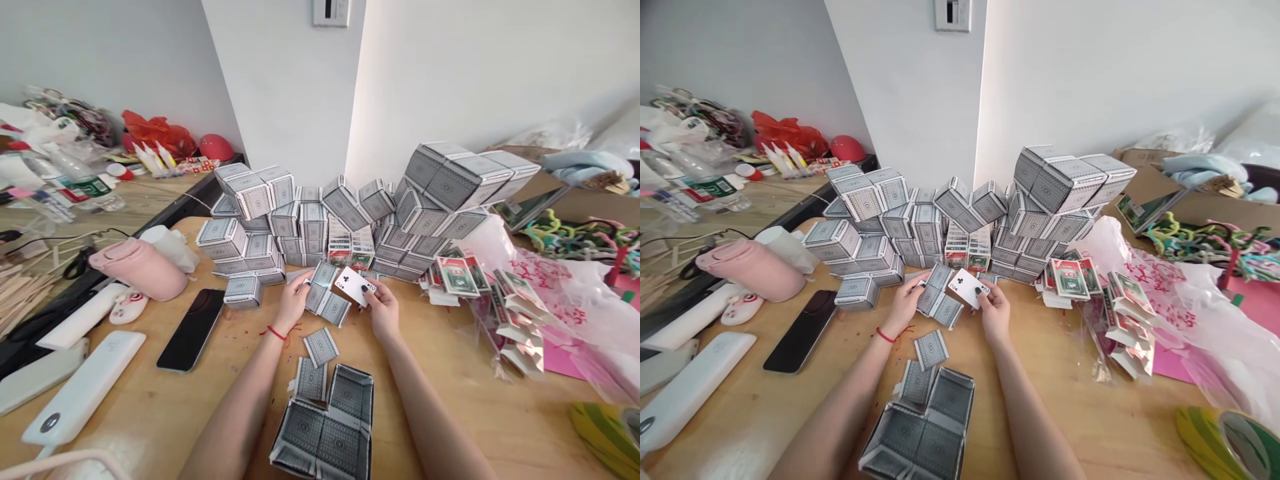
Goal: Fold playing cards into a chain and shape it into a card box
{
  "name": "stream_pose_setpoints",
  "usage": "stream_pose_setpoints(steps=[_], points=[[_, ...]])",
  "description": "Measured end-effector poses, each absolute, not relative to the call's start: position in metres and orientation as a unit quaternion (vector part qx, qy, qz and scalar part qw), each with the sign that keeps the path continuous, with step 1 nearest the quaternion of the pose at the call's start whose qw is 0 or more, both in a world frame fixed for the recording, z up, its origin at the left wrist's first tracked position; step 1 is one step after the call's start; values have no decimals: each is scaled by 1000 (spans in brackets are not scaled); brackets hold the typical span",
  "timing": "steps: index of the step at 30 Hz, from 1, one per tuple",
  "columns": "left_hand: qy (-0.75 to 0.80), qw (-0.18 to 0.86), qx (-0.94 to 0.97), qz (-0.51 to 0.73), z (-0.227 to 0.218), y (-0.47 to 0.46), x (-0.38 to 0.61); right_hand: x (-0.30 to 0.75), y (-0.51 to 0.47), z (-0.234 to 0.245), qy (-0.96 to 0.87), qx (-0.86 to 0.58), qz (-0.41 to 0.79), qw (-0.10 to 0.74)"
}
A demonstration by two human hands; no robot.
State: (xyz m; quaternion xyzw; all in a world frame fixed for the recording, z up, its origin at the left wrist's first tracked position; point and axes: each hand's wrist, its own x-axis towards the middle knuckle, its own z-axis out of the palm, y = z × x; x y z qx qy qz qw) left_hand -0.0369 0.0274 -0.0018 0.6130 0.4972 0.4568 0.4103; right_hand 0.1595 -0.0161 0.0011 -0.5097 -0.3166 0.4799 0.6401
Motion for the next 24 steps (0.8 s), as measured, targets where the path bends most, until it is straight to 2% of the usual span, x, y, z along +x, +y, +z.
stream_pose_setpoints(steps=[8,24], points=[[507,403,619,444,0,26,-36,152,-20,7,-378,-542,447,602],[505,387,630,445,-2,25,-37,151,-22,13,-371,-548,432,613]])
